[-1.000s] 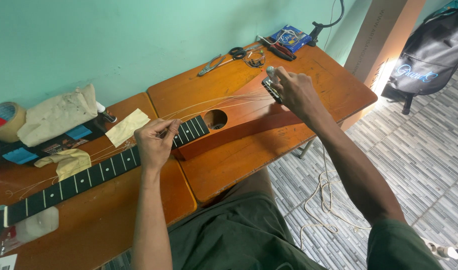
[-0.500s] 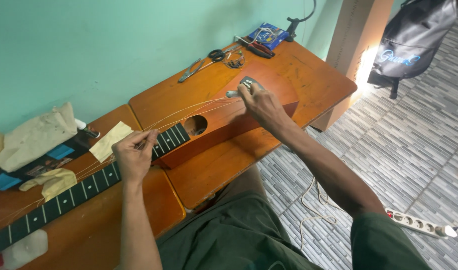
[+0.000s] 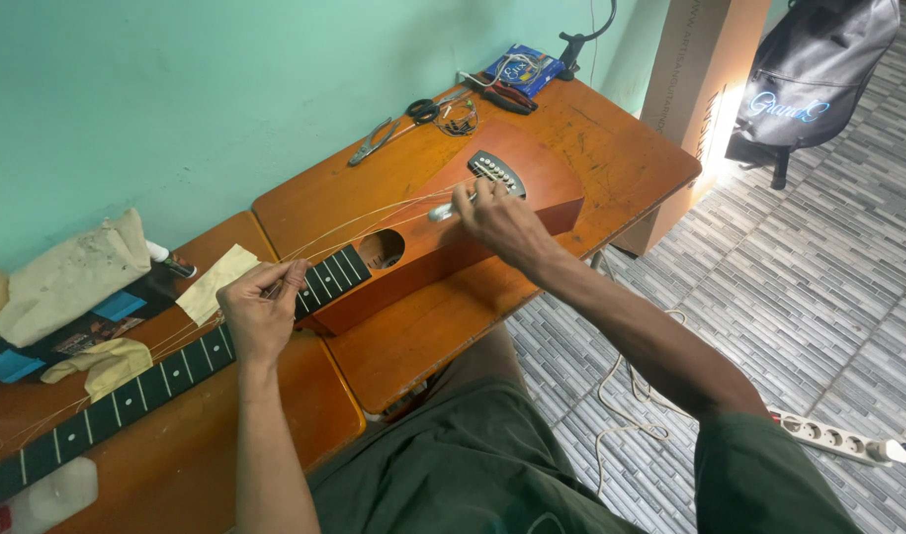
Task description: The person strings an acoustic guitar by first threading a new string through the tuning peg at the headstock and winding it. They then move to the bridge, thread the string through the saddle, and use a string winder tool to tighten the string at the headstock.
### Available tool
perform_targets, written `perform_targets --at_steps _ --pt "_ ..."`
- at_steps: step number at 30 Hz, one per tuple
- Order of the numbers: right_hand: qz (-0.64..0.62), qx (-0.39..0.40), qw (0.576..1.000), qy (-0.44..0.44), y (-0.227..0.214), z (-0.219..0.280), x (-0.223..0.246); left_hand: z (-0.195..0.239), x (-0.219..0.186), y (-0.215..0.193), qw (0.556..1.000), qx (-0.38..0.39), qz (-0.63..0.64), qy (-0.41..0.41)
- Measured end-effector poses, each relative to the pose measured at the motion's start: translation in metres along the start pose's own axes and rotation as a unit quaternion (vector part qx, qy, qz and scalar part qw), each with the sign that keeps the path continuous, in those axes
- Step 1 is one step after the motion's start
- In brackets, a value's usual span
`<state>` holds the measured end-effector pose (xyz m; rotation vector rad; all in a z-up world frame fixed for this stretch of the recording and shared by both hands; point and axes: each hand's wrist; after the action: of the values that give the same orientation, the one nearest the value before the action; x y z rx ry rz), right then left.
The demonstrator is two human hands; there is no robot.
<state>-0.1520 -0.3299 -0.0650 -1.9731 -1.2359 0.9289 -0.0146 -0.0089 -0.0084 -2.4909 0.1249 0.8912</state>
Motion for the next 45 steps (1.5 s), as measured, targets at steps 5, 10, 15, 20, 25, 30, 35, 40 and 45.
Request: perform_targets --at_steps 5,10,15,20,25,30,35,40,45 --pt "0.047 -0.025 0.998 0.020 0.000 -0.007 -0.006 -0.001 0.012 -0.002 1.000 -0.001 -0.006 0.007" --pt "-0.039 -0.036 0.997 0.063 -0.004 -0.008 -0.020 0.000 0.003 -0.001 1.000 -0.007 0.010 0.001" --pt "-0.538 -0.187 0.802 0.177 -0.026 -0.025 -0.060 0.000 0.013 -0.002 1.000 -0.006 0.021 0.011" --pt "-0.603 -0.186 0.758 0.166 -0.009 -0.021 -0.057 -0.003 0.007 -0.004 0.999 -0.014 0.031 0.007" --pt "-0.566 -0.187 0.787 0.159 0.007 -0.016 -0.059 -0.002 0.008 -0.004 0.999 -0.010 0.034 0.012" --pt "-0.538 -0.198 0.809 0.130 0.016 -0.015 -0.061 -0.002 0.002 -0.003 0.999 -0.009 0.037 0.013" --pt "-0.532 -0.194 0.817 0.110 0.024 -0.015 -0.065 -0.002 0.006 -0.003 0.999 -0.008 0.031 0.018" --pt "-0.529 -0.186 0.824 0.085 0.024 -0.019 -0.063 -0.002 0.006 -0.003 0.999 -0.011 0.029 0.017" --pt "-0.431 -0.227 0.873 0.032 0.056 -0.025 -0.063 -0.001 0.005 -0.003 0.999 -0.008 0.029 0.017"
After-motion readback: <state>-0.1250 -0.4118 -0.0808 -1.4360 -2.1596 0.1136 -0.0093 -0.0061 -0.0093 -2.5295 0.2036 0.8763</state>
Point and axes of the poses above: each hand's wrist, its own z-axis away from the middle knuckle, its own y-axis out of the palm, x = y × z, and after that the axes turned 9 degrees about y, right-handed
